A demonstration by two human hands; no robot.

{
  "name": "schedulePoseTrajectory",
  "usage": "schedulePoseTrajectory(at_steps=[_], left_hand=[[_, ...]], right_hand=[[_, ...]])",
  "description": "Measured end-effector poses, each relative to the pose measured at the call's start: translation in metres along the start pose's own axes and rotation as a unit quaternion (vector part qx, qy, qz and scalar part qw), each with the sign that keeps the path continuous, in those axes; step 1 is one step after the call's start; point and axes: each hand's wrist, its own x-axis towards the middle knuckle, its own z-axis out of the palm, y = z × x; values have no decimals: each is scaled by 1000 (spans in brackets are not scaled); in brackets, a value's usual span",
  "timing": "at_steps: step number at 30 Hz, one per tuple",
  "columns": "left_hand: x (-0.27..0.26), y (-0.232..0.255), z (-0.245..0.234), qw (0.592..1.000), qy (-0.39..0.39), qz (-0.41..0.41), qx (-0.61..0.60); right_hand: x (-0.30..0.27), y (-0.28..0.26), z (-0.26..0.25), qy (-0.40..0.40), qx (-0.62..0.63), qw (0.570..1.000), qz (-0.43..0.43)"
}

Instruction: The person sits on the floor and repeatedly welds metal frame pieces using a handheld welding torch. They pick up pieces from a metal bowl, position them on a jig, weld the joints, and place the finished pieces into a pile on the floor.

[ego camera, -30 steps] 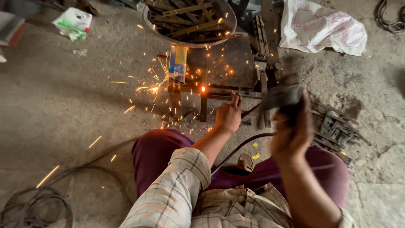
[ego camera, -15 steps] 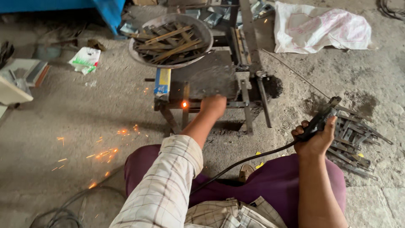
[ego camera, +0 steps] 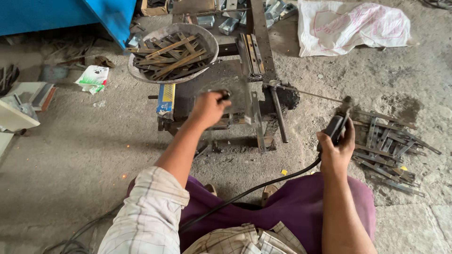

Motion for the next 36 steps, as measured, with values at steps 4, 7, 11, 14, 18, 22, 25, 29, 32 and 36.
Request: schedulePoseTrajectory(at_steps=[4,7,11,14,18,22,25,29,32,36], left_hand=[[19,-42,-5,958,138,21,-251],[31,-86,-1,915,140,0,-378],[61,-134,21,873,104,7,-476],[68,-144,27,871,97,19,-480],[53,-117,16,898,111,24,-425],[33,-88,3,942,191,113,-250],[25,-70,-3,953,187,92,-221],[23,-64,-7,963,161,65,-204],[27,-71,-3,946,199,172,-189],[28,-72,-2,957,207,139,-146]], right_hand=[[-21,-27,27,-81,-53,994,-40],[-36,-43,53,-136,-95,978,-123],[-52,-65,68,-161,-192,954,-165],[-55,-71,74,-161,-209,945,-193],[-57,-70,80,-173,-310,920,-163],[-58,-65,81,-169,-275,924,-203],[-58,-65,81,-162,-278,924,-207],[-58,-69,82,-163,-290,929,-163],[-58,-71,82,-162,-284,926,-187],[-58,-70,79,-172,-268,924,-210]])
